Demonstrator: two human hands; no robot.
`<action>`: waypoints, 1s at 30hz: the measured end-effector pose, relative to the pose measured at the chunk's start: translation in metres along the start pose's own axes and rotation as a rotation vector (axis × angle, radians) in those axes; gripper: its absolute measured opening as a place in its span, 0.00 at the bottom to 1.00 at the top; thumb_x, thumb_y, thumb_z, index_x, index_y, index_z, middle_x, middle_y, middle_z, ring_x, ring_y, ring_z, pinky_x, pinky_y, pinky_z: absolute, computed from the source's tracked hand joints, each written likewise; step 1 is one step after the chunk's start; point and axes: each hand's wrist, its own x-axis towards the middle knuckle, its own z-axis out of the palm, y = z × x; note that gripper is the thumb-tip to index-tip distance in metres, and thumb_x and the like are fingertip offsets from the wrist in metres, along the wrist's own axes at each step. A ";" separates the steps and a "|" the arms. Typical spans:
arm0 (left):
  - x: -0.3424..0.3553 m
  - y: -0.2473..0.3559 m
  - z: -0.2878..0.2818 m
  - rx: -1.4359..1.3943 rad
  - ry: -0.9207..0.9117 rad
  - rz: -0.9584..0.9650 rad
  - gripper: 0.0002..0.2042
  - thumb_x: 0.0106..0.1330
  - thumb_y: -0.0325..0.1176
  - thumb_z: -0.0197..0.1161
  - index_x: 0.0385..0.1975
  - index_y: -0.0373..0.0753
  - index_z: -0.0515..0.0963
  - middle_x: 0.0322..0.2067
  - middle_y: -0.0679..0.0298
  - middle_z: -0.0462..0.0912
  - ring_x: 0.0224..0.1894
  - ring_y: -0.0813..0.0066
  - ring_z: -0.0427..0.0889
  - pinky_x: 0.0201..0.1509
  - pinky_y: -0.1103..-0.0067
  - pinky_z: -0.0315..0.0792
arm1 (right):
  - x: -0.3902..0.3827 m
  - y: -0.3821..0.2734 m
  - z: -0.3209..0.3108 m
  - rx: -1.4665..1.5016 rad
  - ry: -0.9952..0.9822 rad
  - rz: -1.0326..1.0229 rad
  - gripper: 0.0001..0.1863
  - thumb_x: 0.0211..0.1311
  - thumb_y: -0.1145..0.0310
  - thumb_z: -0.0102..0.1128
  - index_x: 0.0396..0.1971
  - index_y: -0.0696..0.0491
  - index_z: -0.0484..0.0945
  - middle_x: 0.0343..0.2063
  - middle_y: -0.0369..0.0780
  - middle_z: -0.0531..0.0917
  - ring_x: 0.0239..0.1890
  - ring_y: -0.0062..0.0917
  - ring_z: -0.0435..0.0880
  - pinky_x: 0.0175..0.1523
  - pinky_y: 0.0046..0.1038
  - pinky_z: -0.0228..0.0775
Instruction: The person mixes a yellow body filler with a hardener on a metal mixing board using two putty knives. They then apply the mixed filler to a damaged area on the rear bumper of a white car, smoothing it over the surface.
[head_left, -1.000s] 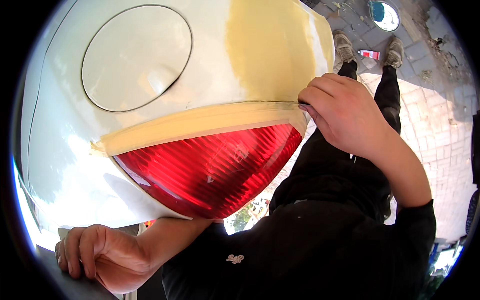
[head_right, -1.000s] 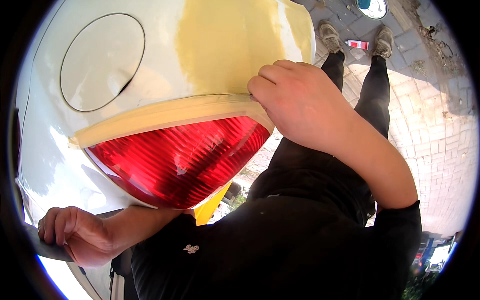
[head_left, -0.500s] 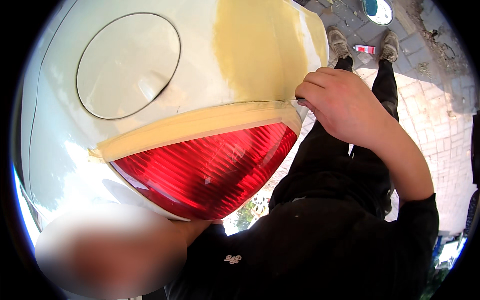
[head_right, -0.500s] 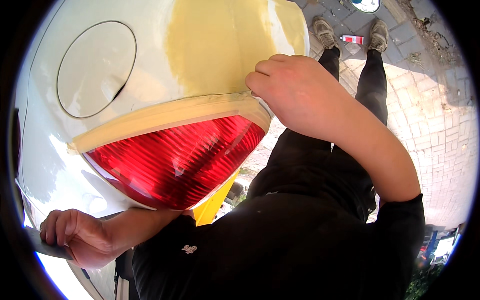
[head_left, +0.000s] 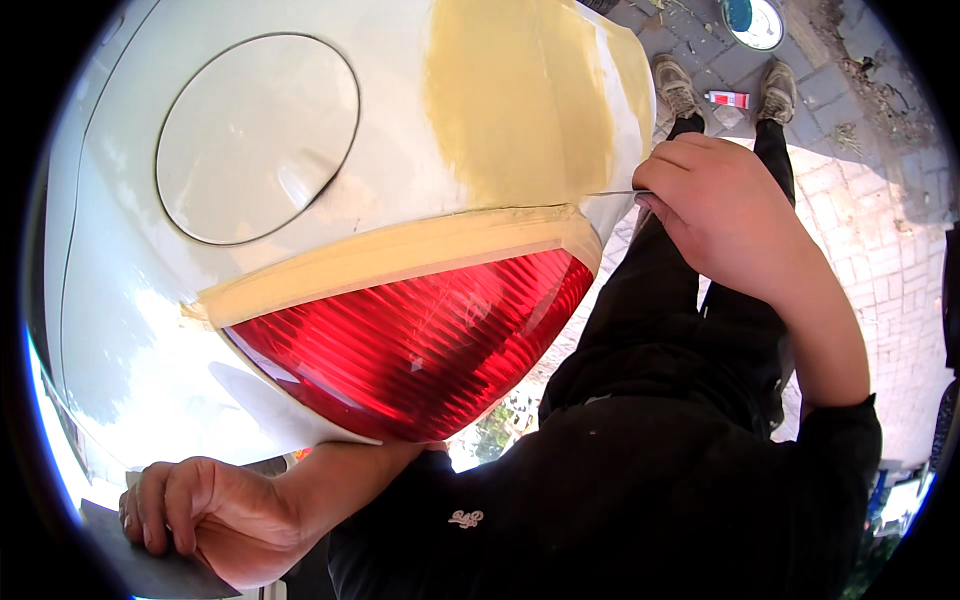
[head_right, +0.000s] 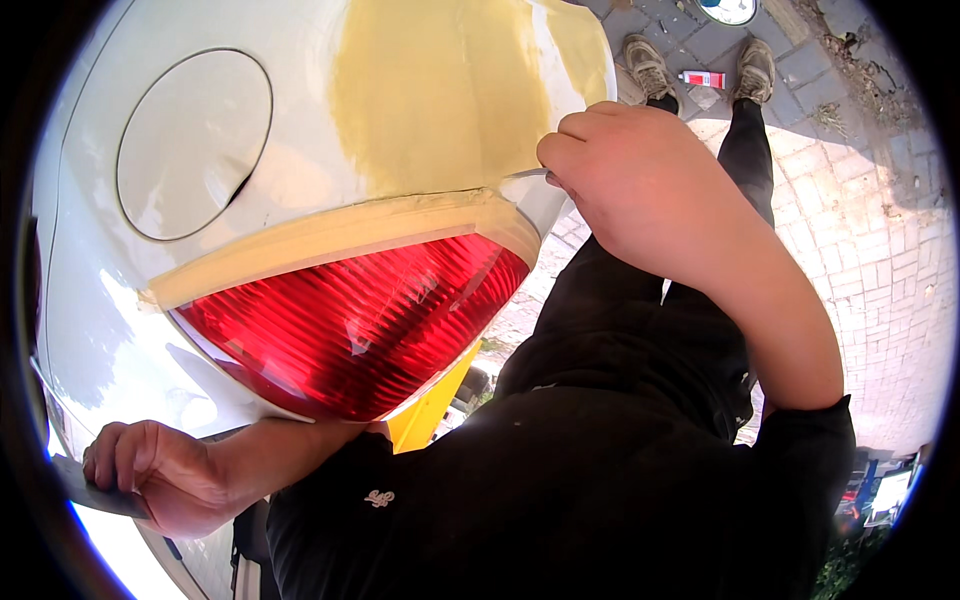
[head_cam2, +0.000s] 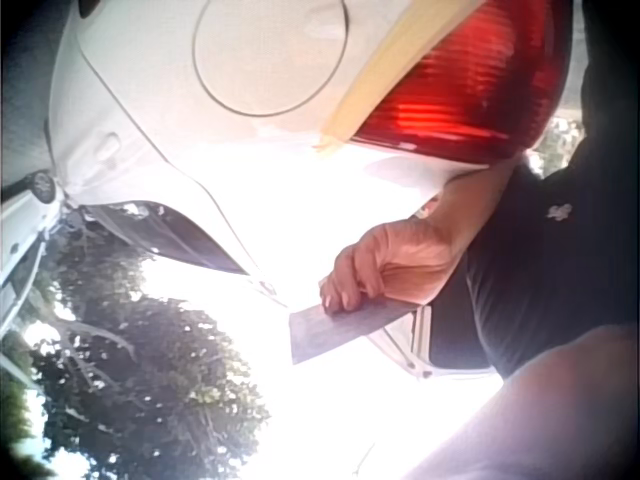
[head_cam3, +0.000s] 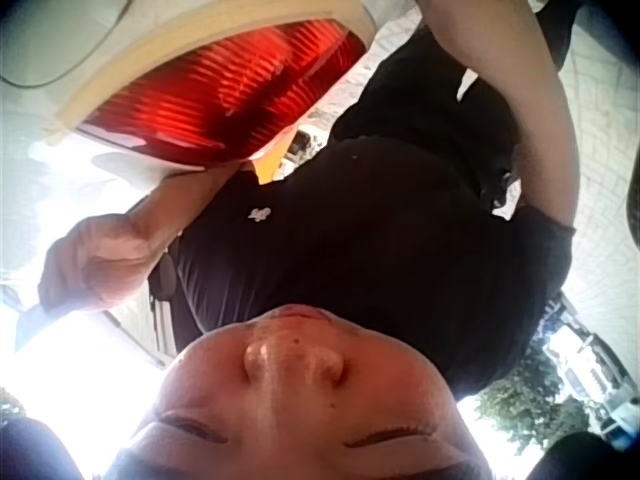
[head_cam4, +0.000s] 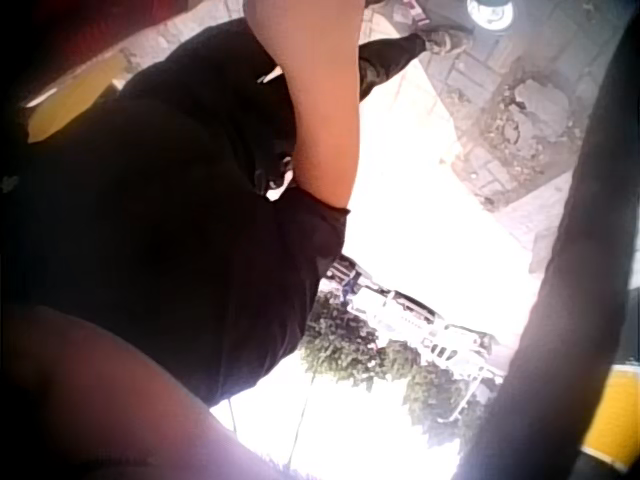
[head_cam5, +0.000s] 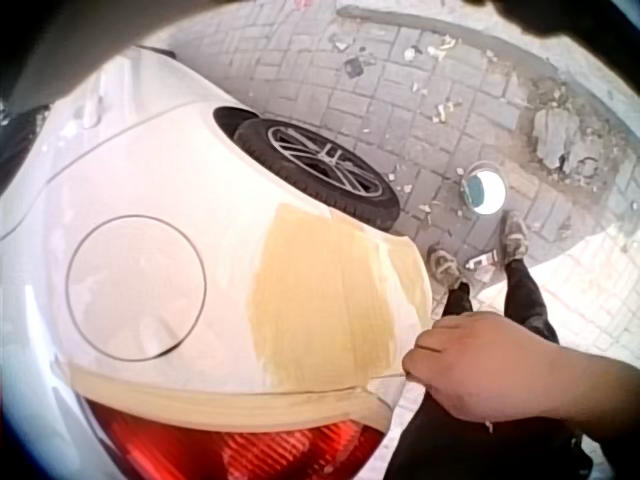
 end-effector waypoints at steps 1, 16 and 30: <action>0.001 0.002 0.000 0.028 -0.017 -0.004 0.06 0.64 0.25 0.61 0.38 0.34 0.71 0.33 0.59 0.73 0.32 0.78 0.76 0.36 0.80 0.66 | 0.000 0.001 -0.002 0.014 0.042 0.014 0.07 0.47 0.77 0.60 0.29 0.57 0.75 0.25 0.41 0.77 0.34 0.36 0.79 0.37 0.35 0.72; -0.003 -0.009 -0.008 0.302 -0.204 0.090 0.18 0.70 0.30 0.47 0.55 0.24 0.65 0.40 0.53 0.74 0.39 0.69 0.77 0.36 0.75 0.74 | -0.038 -0.014 -0.002 1.385 0.437 0.401 0.16 0.67 0.76 0.54 0.53 0.59 0.69 0.45 0.37 0.80 0.48 0.17 0.77 0.55 0.24 0.70; -0.116 -0.075 0.078 -0.389 -0.169 -0.689 0.18 0.74 0.30 0.44 0.58 0.26 0.63 0.57 0.51 0.72 0.59 0.60 0.73 0.62 0.66 0.69 | -0.091 -0.150 -0.075 1.157 0.393 0.159 0.26 0.47 0.76 0.69 0.50 0.62 0.76 0.43 0.45 0.79 0.43 0.34 0.79 0.48 0.29 0.71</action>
